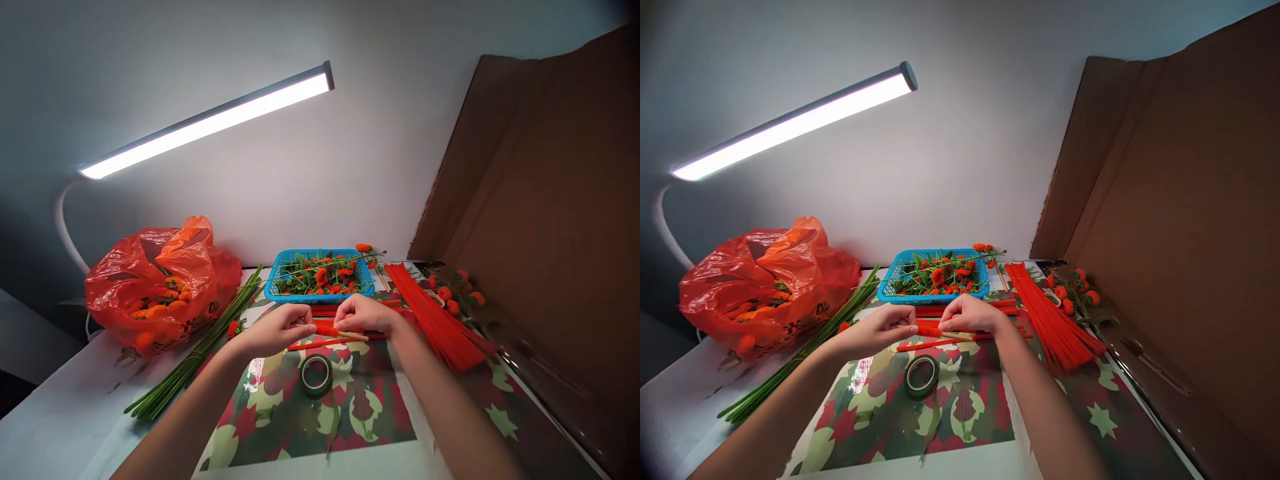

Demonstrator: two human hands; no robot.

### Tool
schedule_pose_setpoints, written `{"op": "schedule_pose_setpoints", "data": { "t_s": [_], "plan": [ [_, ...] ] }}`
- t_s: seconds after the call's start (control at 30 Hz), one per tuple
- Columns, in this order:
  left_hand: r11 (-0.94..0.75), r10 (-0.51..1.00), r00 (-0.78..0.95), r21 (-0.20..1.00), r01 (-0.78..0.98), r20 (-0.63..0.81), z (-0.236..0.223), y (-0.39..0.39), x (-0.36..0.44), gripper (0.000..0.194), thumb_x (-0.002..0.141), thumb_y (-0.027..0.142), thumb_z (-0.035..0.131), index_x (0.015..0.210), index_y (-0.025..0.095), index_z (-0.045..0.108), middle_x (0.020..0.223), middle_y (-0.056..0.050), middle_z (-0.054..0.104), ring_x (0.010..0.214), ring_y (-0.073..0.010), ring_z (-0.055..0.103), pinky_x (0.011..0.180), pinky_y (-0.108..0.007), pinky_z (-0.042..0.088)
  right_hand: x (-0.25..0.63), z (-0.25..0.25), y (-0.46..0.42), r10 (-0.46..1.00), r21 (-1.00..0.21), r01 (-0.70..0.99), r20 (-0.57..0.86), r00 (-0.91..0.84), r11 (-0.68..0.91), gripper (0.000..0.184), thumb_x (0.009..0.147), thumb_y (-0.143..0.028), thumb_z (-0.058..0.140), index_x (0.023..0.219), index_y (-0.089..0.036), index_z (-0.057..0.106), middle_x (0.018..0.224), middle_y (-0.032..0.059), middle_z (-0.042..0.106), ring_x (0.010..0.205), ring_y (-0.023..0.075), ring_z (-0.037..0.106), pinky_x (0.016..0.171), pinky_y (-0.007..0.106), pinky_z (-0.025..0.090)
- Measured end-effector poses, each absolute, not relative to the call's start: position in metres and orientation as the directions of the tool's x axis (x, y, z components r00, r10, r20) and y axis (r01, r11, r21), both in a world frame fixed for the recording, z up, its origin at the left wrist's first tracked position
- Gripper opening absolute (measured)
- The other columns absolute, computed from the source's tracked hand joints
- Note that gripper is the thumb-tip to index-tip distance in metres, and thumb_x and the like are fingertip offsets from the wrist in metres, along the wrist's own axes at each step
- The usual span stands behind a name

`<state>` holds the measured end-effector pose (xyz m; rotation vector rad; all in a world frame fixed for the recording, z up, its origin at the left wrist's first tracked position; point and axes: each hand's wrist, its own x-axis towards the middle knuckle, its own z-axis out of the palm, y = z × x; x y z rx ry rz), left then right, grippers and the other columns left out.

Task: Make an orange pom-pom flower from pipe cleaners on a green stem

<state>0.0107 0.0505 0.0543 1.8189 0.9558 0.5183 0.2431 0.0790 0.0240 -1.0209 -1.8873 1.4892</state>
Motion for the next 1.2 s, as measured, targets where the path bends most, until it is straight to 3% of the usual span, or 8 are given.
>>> {"op": "schedule_pose_setpoints", "data": {
  "t_s": [0.13, 0.27, 0.5, 0.6, 0.7, 0.83, 1.0, 1.2],
  "plan": [
    [-0.294, 0.924, 0.361, 0.831, 0.472, 0.122, 0.053, 0.041, 0.02, 0.025, 0.073, 0.027, 0.069, 0.056, 0.021, 0.053, 0.048, 0.005, 0.045, 0.046, -0.0119, 0.03, 0.046, -0.024, 0.015, 0.232, 0.03, 0.074, 0.929, -0.879, 0.428, 0.04, -0.369, 0.208, 0.006, 0.064, -0.02, 0.071, 0.059, -0.016, 0.072, 0.05, -0.002, 0.057, 0.047, 0.0092, 0.043, 0.045, 0.021, 0.027],
    [-0.282, 0.957, 0.191, 0.855, 0.435, 0.218, 0.049, 0.034, 0.034, 0.02, 0.075, 0.023, 0.067, 0.059, 0.022, 0.055, 0.05, 0.004, 0.047, 0.046, -0.0135, 0.032, 0.049, -0.026, 0.013, 0.212, 0.039, 0.063, 0.964, -0.788, 0.559, 0.248, -0.096, 0.258, 0.013, 0.072, -0.016, 0.063, 0.06, -0.018, 0.068, 0.057, 0.001, 0.058, 0.056, 0.0131, 0.045, 0.051, 0.025, 0.027],
    [-0.243, 0.969, 0.012, 0.952, 0.188, 0.245, 0.04, 0.033, 0.051, 0.024, 0.081, 0.036, 0.061, 0.065, 0.02, 0.051, 0.054, 0.005, 0.044, 0.049, -0.0116, 0.033, 0.05, -0.024, 0.021, 0.191, 0.035, 0.048, 0.647, -0.59, 0.623, 0.743, 0.17, 0.514, 0.02, 0.086, -0.024, 0.057, 0.071, -0.016, 0.068, 0.063, 0.0013, 0.055, 0.059, 0.0134, 0.047, 0.057, 0.026, 0.035],
    [-0.181, 0.984, -0.003, 0.983, 0.025, 0.181, 0.035, 0.029, 0.058, 0.029, 0.08, 0.044, 0.06, 0.069, 0.019, 0.05, 0.054, 0.007, 0.04, 0.048, -0.0097, 0.03, 0.047, -0.022, 0.022, 0.185, 0.03, 0.048, 0.64, -0.7, 0.442, 0.705, 0.305, 0.56, 0.018, 0.084, -0.028, 0.062, 0.073, -0.016, 0.07, 0.06, -0.001, 0.052, 0.055, 0.0117, 0.042, 0.055, 0.026, 0.034],
    [-0.103, 0.993, 0.037, 0.984, -0.148, 0.109, 0.032, 0.027, 0.063, 0.036, 0.079, 0.052, 0.059, 0.07, 0.021, 0.044, 0.05, 0.011, 0.028, 0.044, -0.0074, 0.021, 0.044, -0.021, 0.018, 0.179, 0.029, 0.052, 0.768, -0.855, 0.046, 0.485, 0.418, 0.516, 0.017, 0.073, -0.034, 0.073, 0.07, -0.018, 0.07, 0.06, -0.0017, 0.053, 0.057, 0.0115, 0.043, 0.054, 0.026, 0.035],
    [-0.014, 0.986, 0.153, 0.942, -0.336, 0.07, 0.029, 0.029, 0.064, 0.044, 0.075, 0.055, 0.064, 0.068, 0.021, 0.037, 0.051, 0.013, 0.022, 0.042, -0.0044, 0.014, 0.042, -0.019, 0.015, 0.178, 0.031, 0.058, 0.945, -0.836, -0.456, 0.204, 0.257, 0.305, 0.031, 0.055, -0.042, 0.083, 0.065, -0.019, 0.065, 0.056, -0.0042, 0.052, 0.053, 0.009, 0.039, 0.052, 0.025, 0.033],
    [0.111, 0.939, 0.339, 0.89, -0.442, 0.051, 0.025, 0.034, 0.058, 0.049, 0.073, 0.052, 0.07, 0.066, 0.021, 0.032, 0.052, 0.013, 0.019, 0.041, -0.0024, 0.011, 0.042, -0.018, 0.016, 0.187, 0.031, 0.062, 0.981, -0.831, -0.529, 0.194, 0.007, 0.169, 0.047, 0.052, -0.051, 0.083, 0.055, -0.021, 0.047, 0.044, -0.0098, 0.033, 0.044, 0.006, 0.027, 0.046, 0.024, 0.027],
    [0.309, 0.824, 0.566, 0.857, -0.413, -0.024, 0.022, 0.04, 0.048, 0.046, 0.074, 0.045, 0.073, 0.069, 0.021, 0.035, 0.05, 0.014, 0.018, 0.04, -0.0023, 0.007, 0.04, -0.018, 0.013, 0.196, 0.024, 0.066, 0.949, -0.843, -0.526, 0.245, -0.197, 0.108, 0.057, 0.051, -0.056, 0.082, 0.054, -0.021, 0.037, 0.046, -0.0101, 0.03, 0.045, 0.0068, 0.025, 0.049, 0.024, 0.029]
  ]
}}
